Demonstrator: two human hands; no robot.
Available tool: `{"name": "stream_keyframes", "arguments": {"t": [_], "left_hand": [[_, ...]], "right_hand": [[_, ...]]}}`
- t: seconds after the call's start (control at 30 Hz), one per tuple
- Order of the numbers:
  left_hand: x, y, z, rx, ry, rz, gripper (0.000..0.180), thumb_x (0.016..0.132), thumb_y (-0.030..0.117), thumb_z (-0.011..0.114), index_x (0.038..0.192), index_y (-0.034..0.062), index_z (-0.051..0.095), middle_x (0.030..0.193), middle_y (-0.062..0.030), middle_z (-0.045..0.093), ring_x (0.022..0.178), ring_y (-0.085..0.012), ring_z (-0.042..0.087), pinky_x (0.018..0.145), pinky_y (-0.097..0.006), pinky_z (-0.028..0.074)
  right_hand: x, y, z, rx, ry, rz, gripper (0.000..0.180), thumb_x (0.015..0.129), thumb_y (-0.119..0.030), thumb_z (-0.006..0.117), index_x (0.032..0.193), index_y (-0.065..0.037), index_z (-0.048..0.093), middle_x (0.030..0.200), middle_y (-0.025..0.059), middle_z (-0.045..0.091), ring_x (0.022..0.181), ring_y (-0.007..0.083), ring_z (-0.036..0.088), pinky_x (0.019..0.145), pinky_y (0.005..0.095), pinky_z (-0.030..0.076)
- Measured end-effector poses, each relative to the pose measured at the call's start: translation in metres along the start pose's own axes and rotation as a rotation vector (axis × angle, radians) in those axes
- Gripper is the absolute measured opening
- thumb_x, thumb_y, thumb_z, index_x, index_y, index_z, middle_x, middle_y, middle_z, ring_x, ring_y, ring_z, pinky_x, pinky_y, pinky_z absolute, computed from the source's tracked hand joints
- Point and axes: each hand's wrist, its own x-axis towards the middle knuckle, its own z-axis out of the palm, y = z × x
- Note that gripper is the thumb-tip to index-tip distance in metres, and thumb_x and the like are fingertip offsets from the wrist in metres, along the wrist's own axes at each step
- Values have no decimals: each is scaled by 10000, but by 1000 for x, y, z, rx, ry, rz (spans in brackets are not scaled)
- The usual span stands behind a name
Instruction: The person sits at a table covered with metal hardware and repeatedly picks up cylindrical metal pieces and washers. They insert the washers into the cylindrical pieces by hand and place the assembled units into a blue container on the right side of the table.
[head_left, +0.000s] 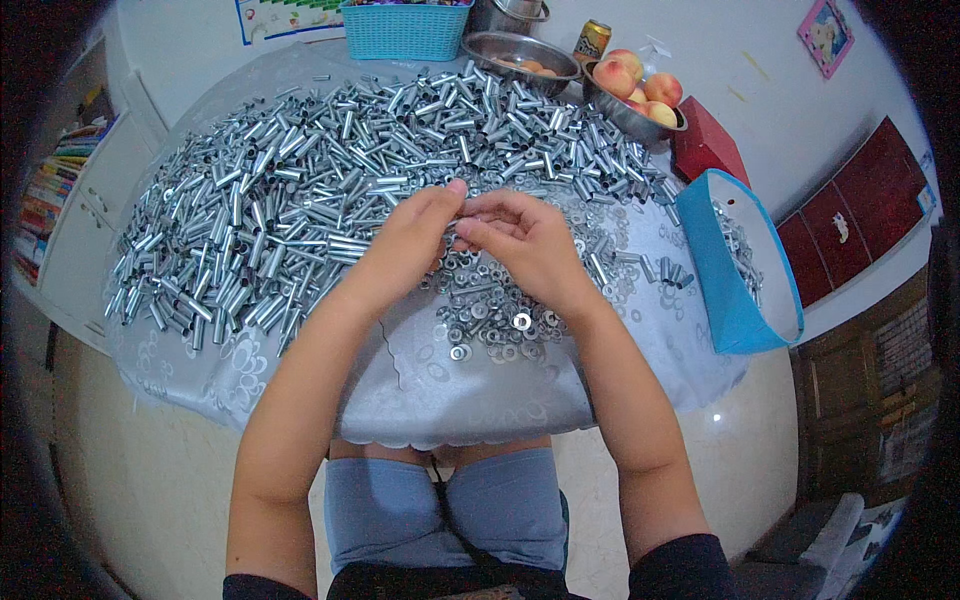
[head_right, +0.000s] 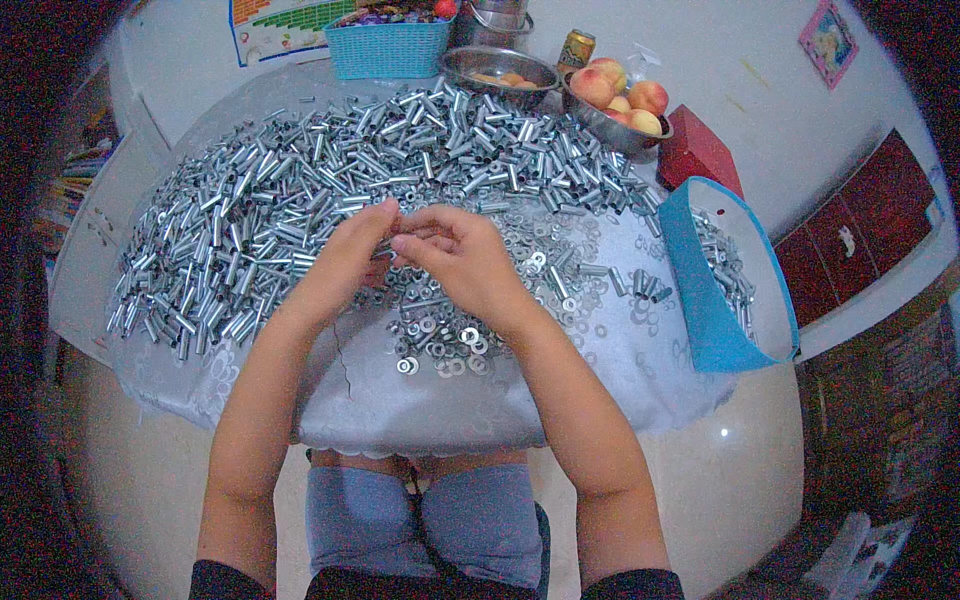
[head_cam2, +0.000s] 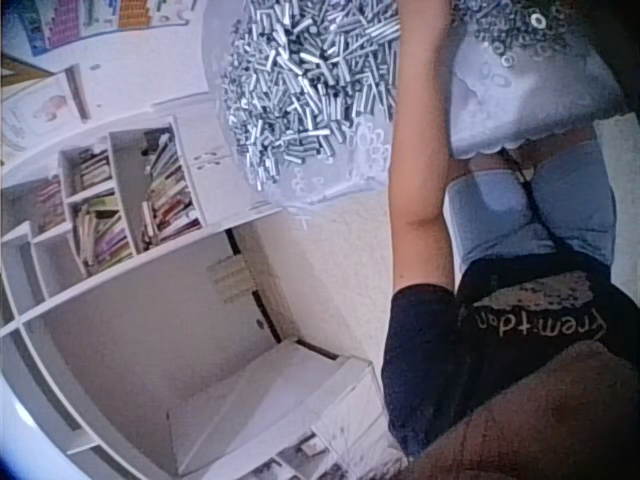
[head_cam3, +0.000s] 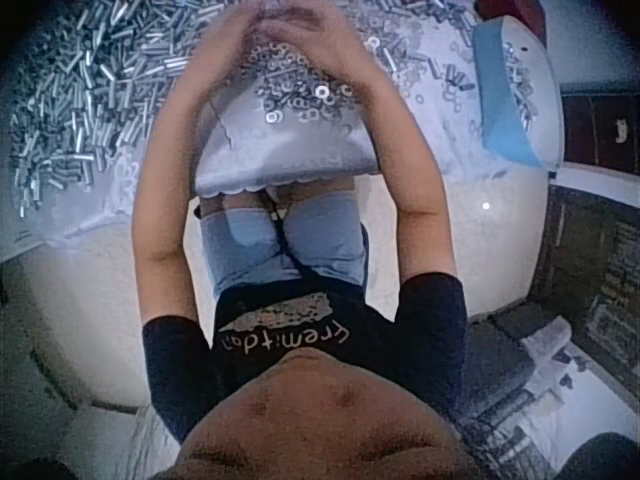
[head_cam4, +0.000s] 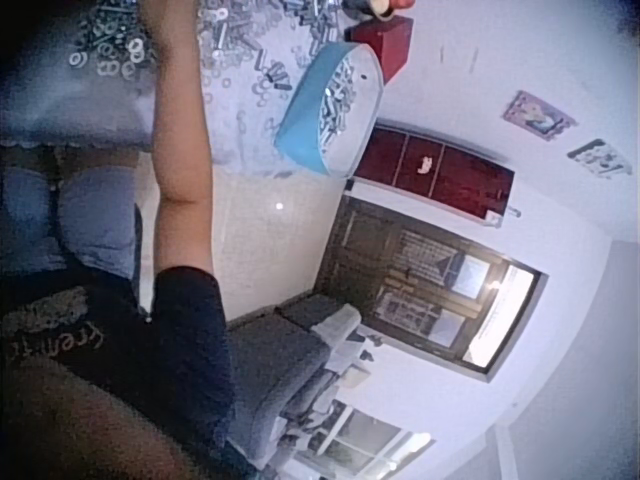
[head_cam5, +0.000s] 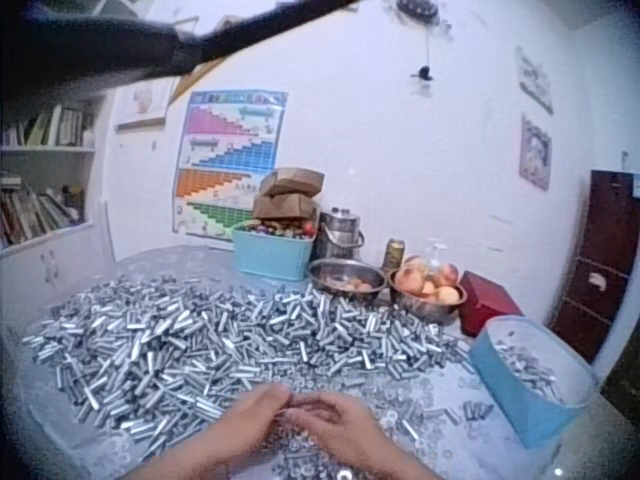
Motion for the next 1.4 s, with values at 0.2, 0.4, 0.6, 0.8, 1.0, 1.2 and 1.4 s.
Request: {"name": "stream_keyframes", "arguments": {"t": [0.2,0.4,0.6,0.8,1.0,1.2,1.4], "left_hand": [[4,-7,-1,-212,-194,-189,381,892,469,404,818,111,512,633,43,414,511,-46,319,451,-205,249],[-2,5,-1,-64,-195,-74,345,896,421,438,733,118,467,589,67,340,487,-45,277,434,-217,211],[0,1,3,-157,-116,-19,352,902,358,444,644,118,456,558,74,361,456,-30,299,409,-196,226],[3,2,-6,-178,-2,-141,351,892,375,449,647,124,449,558,72,337,454,-36,284,412,-200,210],[6,-1,-5,-165,22,-138,361,891,399,443,653,128,442,553,71,326,455,-43,279,416,-207,205],[7,-4,-7,-154,10,-113,358,889,384,455,664,106,478,559,60,386,454,-38,330,414,-191,258],[6,-5,-3,-78,4,-93,357,891,400,444,668,121,451,554,61,345,455,-52,306,418,-218,213]], "right_hand": [[1,-1,-4,-85,93,-37,131,791,-83,631,864,20,595,755,64,623,662,97,590,576,204,462],[3,-13,-13,-135,240,-64,136,790,-119,640,837,3,603,697,38,607,616,80,556,556,200,438],[3,-13,-21,-65,133,-1,148,805,-148,623,831,-4,603,694,31,601,616,84,547,576,211,438],[-2,-16,-40,-398,-36,116,214,803,-149,622,946,10,613,776,43,621,693,91,568,647,221,457],[-4,1,-47,-861,-117,53,257,736,-120,649,977,-33,621,811,84,619,742,145,568,696,271,448],[-2,16,-37,-1071,-168,-229,259,732,-108,630,982,-39,615,926,131,580,901,273,542,809,342,423],[-1,19,-35,-1095,-152,-258,276,736,-118,630,999,-40,594,962,137,573,915,274,537,814,342,423]]}}
